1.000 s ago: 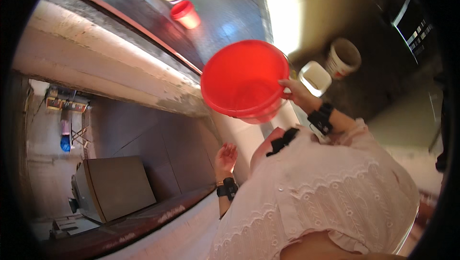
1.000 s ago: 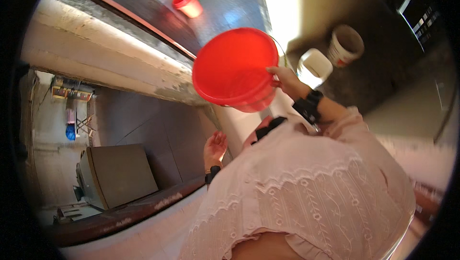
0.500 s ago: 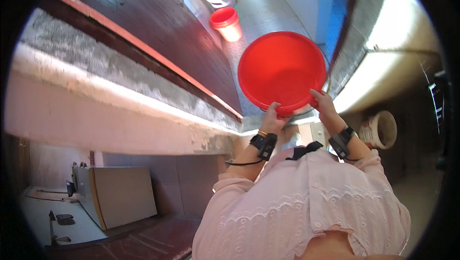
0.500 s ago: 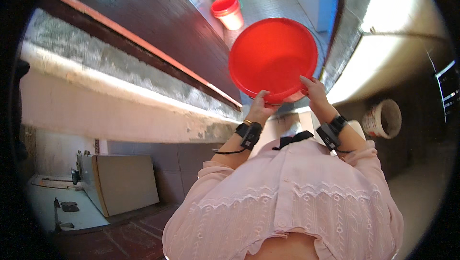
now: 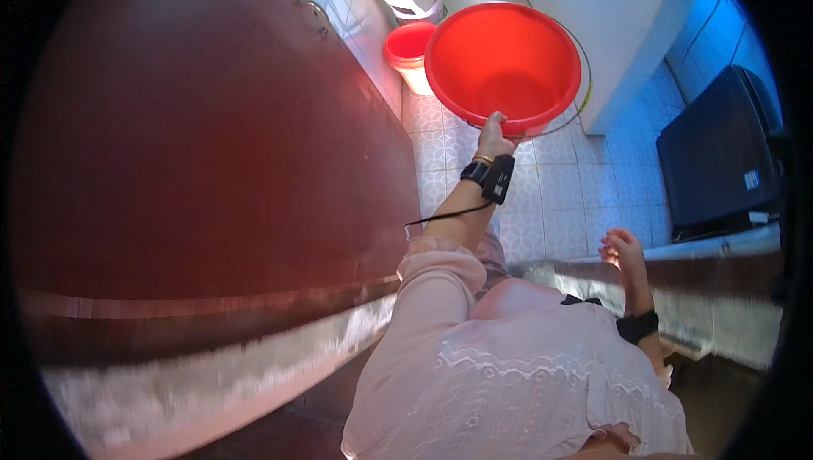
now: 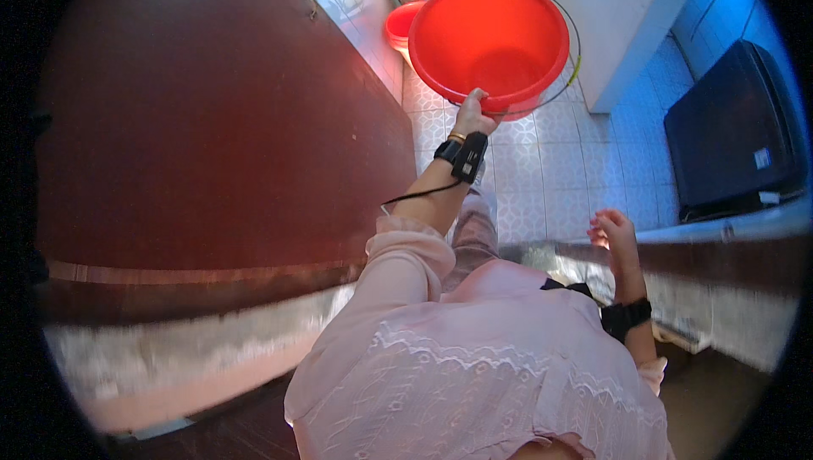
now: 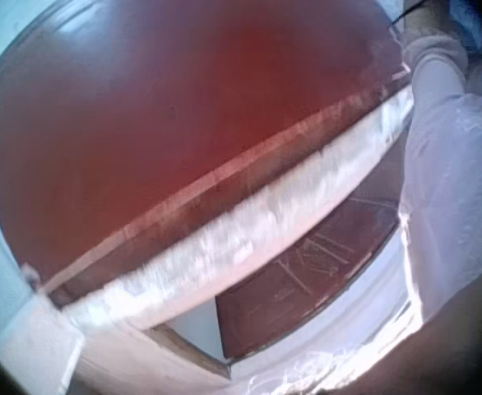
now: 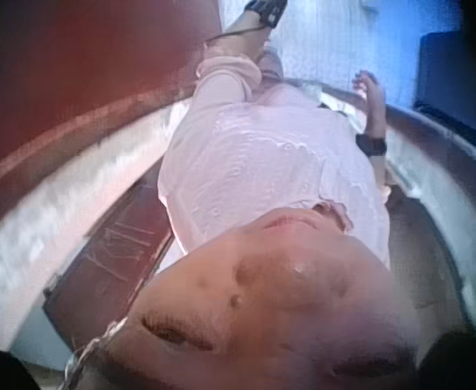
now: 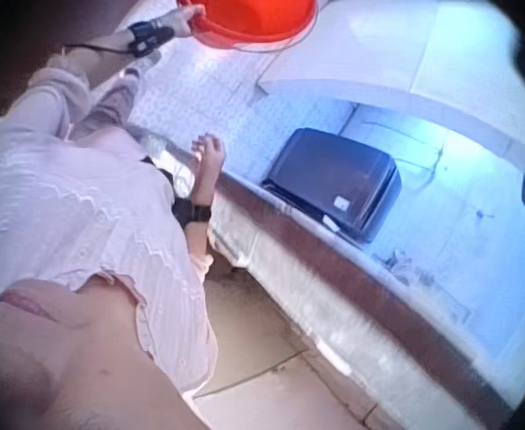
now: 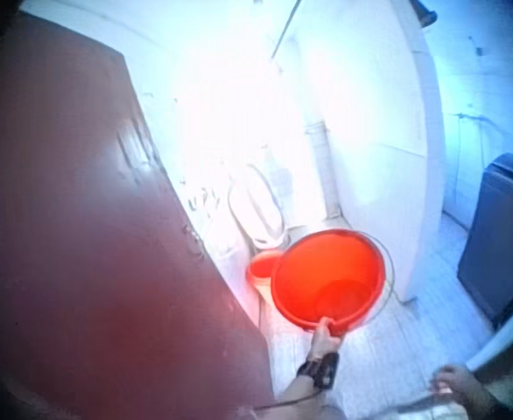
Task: The person hangs a white shirt and a dark garment on a metal clothes rack using hangers. They then carry a red basin and a bucket with a ladle, moving between the outdoor yard and an indoor storage area.
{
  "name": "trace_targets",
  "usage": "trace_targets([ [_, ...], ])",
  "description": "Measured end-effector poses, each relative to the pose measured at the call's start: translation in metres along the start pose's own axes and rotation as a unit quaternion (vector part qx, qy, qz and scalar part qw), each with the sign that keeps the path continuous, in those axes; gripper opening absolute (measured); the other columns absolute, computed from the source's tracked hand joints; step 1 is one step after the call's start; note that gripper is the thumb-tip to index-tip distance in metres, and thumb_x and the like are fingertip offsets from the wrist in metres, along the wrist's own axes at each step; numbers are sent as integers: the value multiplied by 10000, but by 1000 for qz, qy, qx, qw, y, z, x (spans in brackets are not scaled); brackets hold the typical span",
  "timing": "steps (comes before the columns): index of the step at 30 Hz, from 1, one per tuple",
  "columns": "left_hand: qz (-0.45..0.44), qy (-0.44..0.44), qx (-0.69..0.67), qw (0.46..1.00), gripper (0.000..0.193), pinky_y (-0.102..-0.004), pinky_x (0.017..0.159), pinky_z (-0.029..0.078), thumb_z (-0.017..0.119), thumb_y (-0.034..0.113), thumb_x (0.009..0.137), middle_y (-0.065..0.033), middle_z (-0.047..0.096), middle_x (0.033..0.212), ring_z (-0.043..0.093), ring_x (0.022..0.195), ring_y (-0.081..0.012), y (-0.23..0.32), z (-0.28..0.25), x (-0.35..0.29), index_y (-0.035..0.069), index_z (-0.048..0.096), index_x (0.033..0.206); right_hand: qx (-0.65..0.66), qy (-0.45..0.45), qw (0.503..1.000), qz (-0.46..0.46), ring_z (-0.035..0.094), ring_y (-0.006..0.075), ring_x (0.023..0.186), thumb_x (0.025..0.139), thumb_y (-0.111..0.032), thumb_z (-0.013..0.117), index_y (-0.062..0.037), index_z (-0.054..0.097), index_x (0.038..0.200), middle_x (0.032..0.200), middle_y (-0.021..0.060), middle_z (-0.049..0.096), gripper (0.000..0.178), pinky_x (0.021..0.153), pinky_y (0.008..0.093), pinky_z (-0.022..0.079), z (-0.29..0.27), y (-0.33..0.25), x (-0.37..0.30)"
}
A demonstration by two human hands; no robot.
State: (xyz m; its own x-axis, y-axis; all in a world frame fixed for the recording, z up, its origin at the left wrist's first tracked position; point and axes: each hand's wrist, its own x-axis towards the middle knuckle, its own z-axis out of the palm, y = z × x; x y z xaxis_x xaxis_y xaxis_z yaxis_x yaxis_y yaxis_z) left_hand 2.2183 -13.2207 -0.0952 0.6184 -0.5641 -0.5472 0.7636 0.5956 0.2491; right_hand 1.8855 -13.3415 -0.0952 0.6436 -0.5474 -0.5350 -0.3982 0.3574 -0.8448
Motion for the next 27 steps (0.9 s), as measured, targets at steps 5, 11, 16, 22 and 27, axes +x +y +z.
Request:
trace_targets([
  [5,34,57,21,998,278,-471,677,507,505,115,741,-120,547,1004,560,890,-288,110,22,192,90,463,1015,4,62,998,30,580,133,619,793,-128,541,-50,549,899,751,43,570,132,529,242,464,50,-38,106],
  [11,33,71,3,997,180,-466,634,515,545,136,708,-95,553,885,570,770,-270,240,14,396,76,483,866,-92,70,988,106,578,152,619,778,-89,527,-36,551,899,735,53,578,135,542,256,465,119,-88,193],
  [16,108,65,-6,992,192,-474,632,511,558,119,682,-113,545,865,556,753,-296,308,-8,504,78,484,854,-138,60,974,169,576,152,628,777,-84,524,-22,554,899,753,69,587,140,555,254,459,152,-107,237],
  [22,131,78,-7,988,170,-458,692,506,573,99,680,-101,571,842,563,768,-294,360,-46,580,74,512,836,-138,86,965,203,563,132,627,779,-60,521,-25,561,876,748,54,586,110,560,242,453,165,-95,284],
  [27,106,161,94,977,423,-474,728,497,597,249,768,-180,474,1129,528,908,-374,364,-84,626,46,439,1103,-140,96,955,242,560,119,635,783,-57,528,-20,567,871,731,41,581,103,573,237,456,170,-77,292],
])
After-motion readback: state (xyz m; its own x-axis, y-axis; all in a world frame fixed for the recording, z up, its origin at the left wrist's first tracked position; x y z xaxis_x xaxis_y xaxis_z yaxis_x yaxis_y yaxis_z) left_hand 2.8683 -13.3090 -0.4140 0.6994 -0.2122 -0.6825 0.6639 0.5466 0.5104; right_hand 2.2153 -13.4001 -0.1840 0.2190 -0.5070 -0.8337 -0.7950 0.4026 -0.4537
